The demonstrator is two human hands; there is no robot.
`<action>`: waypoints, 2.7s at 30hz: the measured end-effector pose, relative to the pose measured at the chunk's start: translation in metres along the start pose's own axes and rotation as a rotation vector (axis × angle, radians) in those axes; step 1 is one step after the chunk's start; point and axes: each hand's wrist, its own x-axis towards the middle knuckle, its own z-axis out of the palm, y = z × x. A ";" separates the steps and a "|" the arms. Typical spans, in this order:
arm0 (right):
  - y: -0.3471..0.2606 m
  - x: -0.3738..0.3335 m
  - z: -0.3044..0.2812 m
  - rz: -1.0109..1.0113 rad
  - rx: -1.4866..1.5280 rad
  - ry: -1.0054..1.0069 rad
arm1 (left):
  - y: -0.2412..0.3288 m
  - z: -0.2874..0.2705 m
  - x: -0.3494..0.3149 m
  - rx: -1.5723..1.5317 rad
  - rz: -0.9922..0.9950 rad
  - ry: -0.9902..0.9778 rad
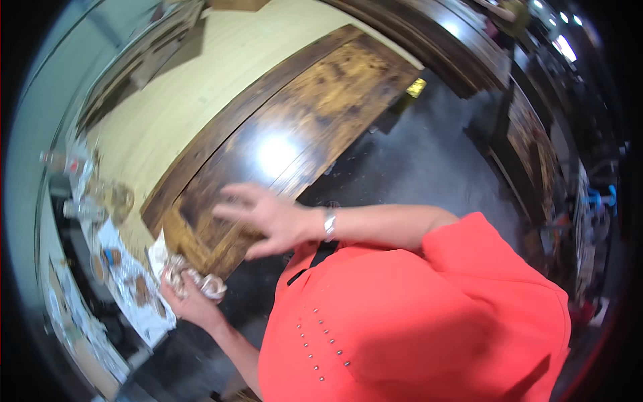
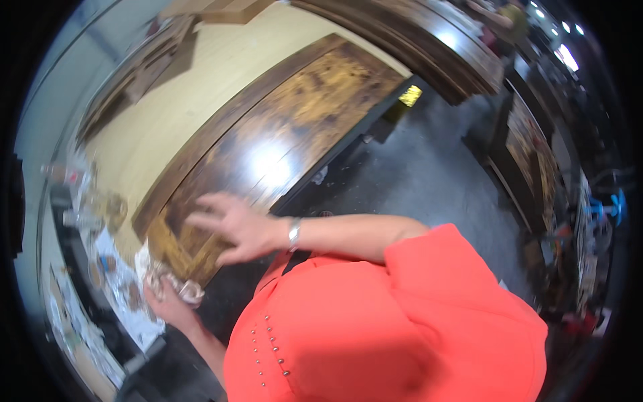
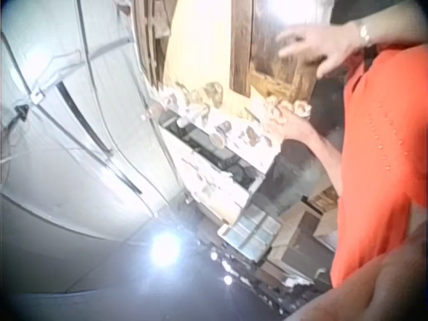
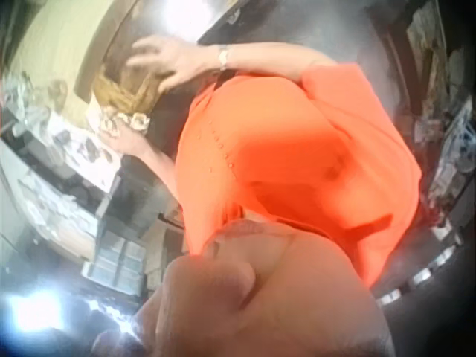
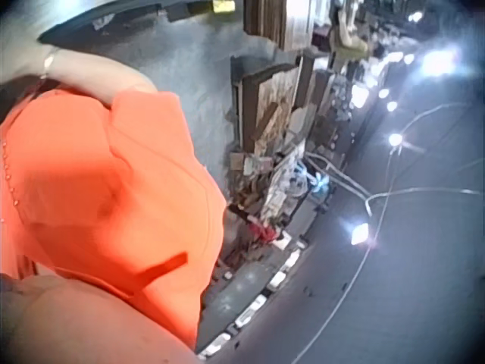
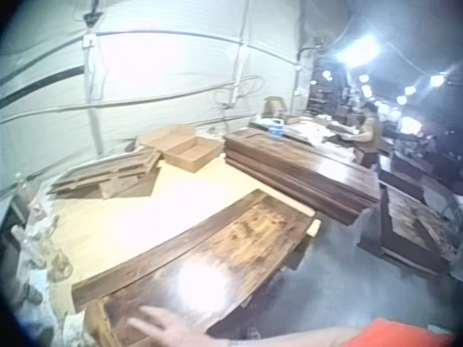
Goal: Polishing and cleaning a wooden furniture panel with a cloth and a scraper.
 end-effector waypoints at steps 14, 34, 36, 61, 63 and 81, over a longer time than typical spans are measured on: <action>0.082 -0.072 -0.087 0.121 -0.616 0.287 | -0.032 0.099 0.041 0.657 0.729 -0.395; 0.112 -0.073 -0.123 0.383 -1.001 -0.058 | -0.029 0.096 0.040 0.589 0.762 -0.496; 0.154 -0.094 -0.164 0.436 -1.065 0.020 | -0.023 0.100 0.040 0.588 0.762 -0.508; 0.322 -0.096 -0.367 0.873 -0.523 0.276 | 0.156 0.476 -0.022 0.704 0.867 -0.884; 0.305 -0.088 -0.374 0.967 -0.394 0.104 | 0.154 0.508 -0.013 0.722 0.887 -0.852; 0.306 -0.098 -0.384 0.900 -0.322 0.177 | 0.079 0.404 0.056 0.660 0.884 -0.826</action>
